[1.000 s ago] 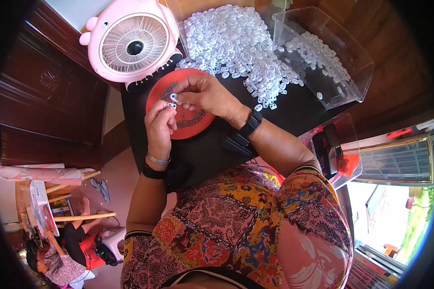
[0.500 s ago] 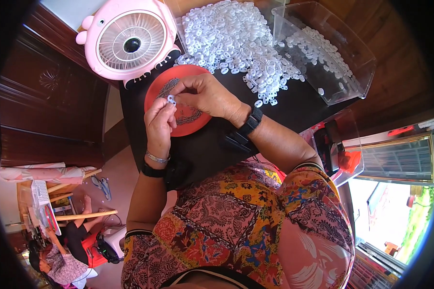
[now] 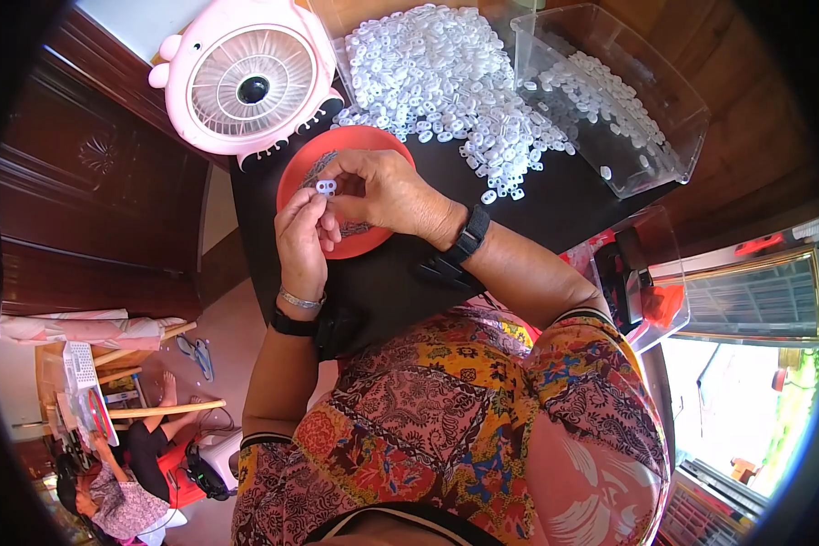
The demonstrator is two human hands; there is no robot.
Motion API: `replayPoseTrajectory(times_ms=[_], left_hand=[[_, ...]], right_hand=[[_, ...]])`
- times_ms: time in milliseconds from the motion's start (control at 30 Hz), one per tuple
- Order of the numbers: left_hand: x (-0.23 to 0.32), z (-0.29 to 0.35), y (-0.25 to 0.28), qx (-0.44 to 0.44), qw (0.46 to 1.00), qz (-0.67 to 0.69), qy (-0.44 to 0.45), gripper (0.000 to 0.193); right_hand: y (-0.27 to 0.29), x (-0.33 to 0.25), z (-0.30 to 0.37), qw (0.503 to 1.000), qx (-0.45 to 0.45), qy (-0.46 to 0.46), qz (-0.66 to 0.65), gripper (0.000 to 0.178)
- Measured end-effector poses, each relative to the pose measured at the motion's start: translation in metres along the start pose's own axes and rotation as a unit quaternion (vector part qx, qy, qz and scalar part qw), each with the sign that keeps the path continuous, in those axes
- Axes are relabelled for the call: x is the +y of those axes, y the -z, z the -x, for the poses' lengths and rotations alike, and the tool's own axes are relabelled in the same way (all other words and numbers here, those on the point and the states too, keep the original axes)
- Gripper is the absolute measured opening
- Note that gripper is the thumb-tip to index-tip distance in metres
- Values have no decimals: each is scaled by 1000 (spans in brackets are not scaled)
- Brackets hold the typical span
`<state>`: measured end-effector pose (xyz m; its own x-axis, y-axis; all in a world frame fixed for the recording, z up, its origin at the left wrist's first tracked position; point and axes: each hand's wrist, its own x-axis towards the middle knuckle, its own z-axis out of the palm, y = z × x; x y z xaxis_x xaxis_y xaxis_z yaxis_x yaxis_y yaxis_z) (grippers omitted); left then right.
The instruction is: Assembling small metal pins or springs into white plastic circular components.
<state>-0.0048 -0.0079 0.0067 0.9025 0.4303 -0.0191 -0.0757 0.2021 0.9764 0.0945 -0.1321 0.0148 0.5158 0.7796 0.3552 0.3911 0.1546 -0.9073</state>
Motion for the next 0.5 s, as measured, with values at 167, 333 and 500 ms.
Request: replayPoseTrajectory(times_ms=[167, 333, 500], left_hand=[[2, -1, 0, 5, 1000, 10, 15, 20], [1, -2, 1, 11, 1000, -14, 24, 21], [-1, -1, -2, 12, 1000, -8, 9, 23]], right_hand=[[-1, 0, 0, 991, 12, 60, 122, 30], [-4, -3, 0, 984, 16, 80, 158, 32], [-9, -1, 0, 955, 56, 179, 231, 34]])
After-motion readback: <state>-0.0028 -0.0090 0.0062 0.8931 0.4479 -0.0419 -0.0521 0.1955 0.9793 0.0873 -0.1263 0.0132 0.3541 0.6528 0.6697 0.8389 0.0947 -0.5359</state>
